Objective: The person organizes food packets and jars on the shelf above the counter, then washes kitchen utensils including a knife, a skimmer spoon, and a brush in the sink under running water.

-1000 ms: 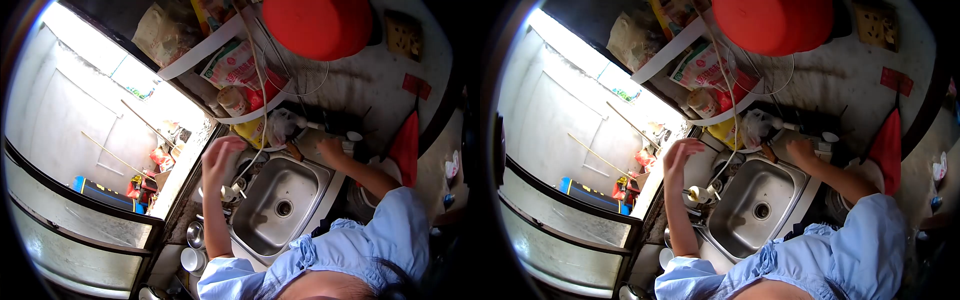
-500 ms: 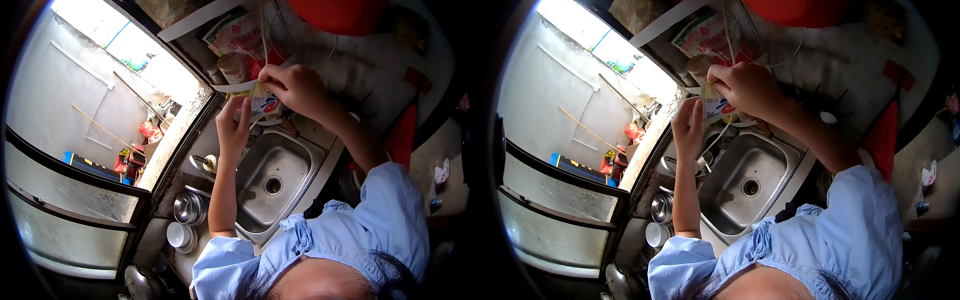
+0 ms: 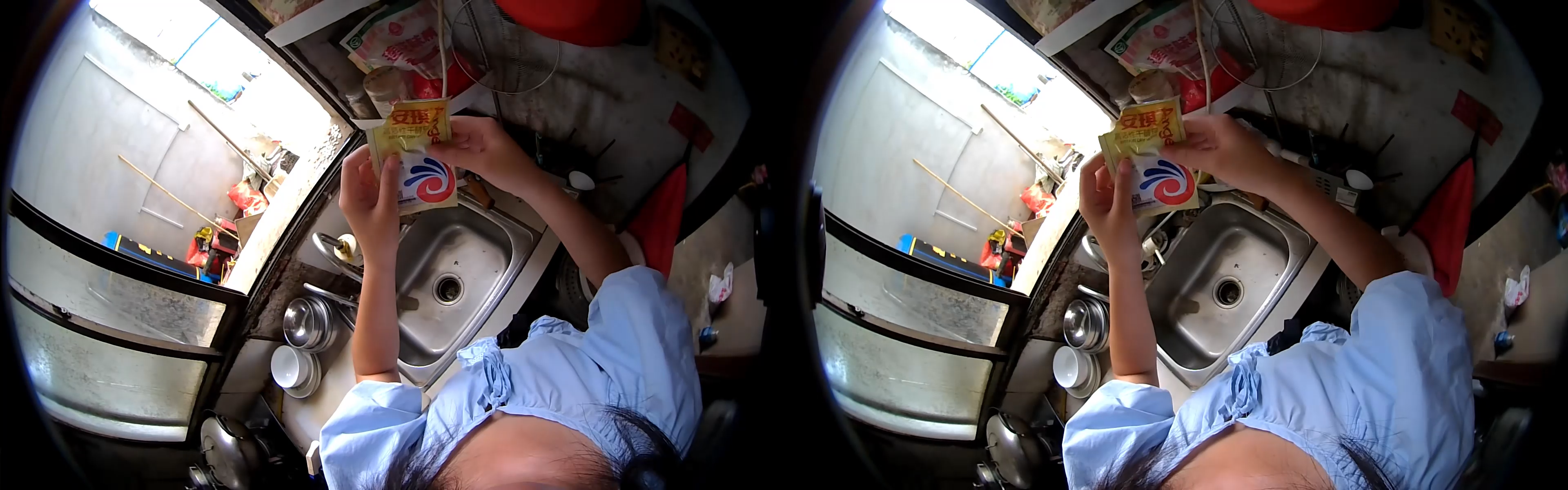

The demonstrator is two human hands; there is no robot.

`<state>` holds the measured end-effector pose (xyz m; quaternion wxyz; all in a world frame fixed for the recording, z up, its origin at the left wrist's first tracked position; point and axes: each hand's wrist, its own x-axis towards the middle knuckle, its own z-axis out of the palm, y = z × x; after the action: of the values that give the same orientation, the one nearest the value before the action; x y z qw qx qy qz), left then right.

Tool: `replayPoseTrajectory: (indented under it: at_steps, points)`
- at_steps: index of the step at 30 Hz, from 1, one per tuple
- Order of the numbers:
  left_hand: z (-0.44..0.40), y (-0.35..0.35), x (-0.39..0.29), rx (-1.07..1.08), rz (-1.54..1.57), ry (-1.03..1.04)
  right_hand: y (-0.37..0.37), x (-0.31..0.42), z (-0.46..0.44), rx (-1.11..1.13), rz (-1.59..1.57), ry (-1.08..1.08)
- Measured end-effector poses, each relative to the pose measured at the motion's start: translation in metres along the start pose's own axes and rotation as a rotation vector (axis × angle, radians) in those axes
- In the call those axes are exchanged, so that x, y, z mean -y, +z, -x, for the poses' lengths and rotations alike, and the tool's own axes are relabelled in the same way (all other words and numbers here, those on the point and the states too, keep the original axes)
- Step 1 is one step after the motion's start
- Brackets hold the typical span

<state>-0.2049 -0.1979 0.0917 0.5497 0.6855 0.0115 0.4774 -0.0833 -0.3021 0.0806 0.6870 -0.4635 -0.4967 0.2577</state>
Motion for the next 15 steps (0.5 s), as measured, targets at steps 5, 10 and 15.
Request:
replayPoseTrajectory:
  at_steps: [5,10,15]
  points:
    - [0.003,-0.007,-0.001,0.046,0.045,-0.044,0.009,-0.004,0.000,-0.029,0.049,-0.079]
    - [0.005,-0.019,-0.006,0.133,0.099,-0.127,0.009,0.003,0.007,-0.052,-0.058,-0.143]
    - [0.007,-0.022,-0.018,0.172,-0.007,-0.024,0.006,0.002,0.007,0.004,0.048,-0.327]
